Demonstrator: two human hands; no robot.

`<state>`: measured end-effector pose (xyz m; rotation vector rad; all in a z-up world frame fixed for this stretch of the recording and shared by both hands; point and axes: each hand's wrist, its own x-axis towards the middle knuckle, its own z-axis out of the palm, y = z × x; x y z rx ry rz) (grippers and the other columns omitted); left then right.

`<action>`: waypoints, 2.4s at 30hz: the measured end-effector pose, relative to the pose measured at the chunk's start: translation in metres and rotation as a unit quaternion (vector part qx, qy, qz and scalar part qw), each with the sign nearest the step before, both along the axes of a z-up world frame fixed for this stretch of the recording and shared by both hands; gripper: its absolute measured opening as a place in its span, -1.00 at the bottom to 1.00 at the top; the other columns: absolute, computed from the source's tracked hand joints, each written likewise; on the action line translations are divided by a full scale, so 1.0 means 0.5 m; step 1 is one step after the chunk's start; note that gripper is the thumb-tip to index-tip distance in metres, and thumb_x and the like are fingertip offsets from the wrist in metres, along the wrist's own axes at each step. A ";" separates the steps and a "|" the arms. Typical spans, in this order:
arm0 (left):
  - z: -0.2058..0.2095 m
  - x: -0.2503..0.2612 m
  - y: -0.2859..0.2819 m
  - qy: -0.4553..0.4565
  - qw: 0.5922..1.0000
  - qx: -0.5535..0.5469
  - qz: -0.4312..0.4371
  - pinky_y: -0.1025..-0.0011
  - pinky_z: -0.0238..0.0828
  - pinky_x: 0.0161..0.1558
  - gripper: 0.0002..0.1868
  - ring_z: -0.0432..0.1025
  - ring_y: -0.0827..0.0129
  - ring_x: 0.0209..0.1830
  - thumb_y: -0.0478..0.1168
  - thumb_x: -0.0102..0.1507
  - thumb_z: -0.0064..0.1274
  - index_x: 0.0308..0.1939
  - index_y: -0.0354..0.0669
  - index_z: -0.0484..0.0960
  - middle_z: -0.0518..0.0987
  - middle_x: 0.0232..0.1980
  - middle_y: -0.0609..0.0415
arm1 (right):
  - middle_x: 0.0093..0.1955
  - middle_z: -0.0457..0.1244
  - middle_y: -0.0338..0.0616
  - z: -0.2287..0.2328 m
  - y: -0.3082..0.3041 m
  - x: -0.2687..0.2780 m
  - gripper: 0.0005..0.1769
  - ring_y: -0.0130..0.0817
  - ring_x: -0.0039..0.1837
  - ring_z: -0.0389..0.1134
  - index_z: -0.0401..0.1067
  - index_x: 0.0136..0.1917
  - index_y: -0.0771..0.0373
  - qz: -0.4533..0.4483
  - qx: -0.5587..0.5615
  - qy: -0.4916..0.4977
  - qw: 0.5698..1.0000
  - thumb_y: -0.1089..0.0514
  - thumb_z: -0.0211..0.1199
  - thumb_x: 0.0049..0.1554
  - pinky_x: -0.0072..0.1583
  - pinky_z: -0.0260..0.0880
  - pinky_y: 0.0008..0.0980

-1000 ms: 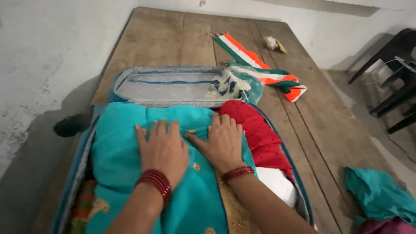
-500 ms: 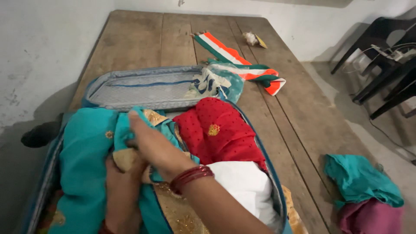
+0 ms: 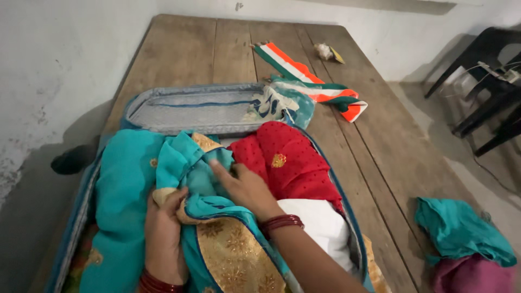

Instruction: The person folds several clothing items including green, red, and blue garments and a white shirt, and places them neatly into a suitcase on a wooden table.

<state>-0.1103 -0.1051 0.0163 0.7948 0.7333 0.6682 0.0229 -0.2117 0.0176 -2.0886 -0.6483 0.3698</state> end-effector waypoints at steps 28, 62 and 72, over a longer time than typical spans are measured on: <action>0.089 0.113 -0.145 0.130 0.837 0.529 0.060 0.05 0.28 0.27 -0.51 0.34 -0.28 0.22 0.03 0.51 -0.24 0.11 -0.32 0.62 0.41 0.26 -0.40 | 0.21 0.37 0.32 0.144 -0.165 0.151 -0.14 0.17 0.32 0.36 0.51 0.27 0.31 -0.072 -0.226 -0.020 0.971 -0.43 -0.25 0.29 0.36 0.23 -0.08; -0.003 0.003 0.146 0.132 0.913 0.385 0.007 0.22 0.37 0.16 -0.07 0.44 -0.06 0.17 -0.36 0.05 0.07 0.56 -0.04 0.22 0.49 0.30 -0.28 | 0.05 0.44 -0.01 0.184 0.096 0.016 -0.25 -0.01 0.17 0.48 0.63 0.08 0.08 -0.012 -0.425 -0.245 0.871 -0.55 0.21 0.00 0.19 0.44 0.03; -0.009 -0.045 0.214 0.367 0.851 0.375 -0.009 0.04 0.35 0.20 -0.22 0.45 -0.18 0.19 -0.36 0.21 -0.04 0.55 0.00 0.26 0.52 0.29 -0.28 | 0.16 0.36 0.01 0.149 0.143 -0.058 -0.11 0.02 0.26 0.36 0.42 0.26 0.14 -0.042 -0.165 -0.558 0.812 -0.11 0.45 -0.36 0.31 0.11 0.29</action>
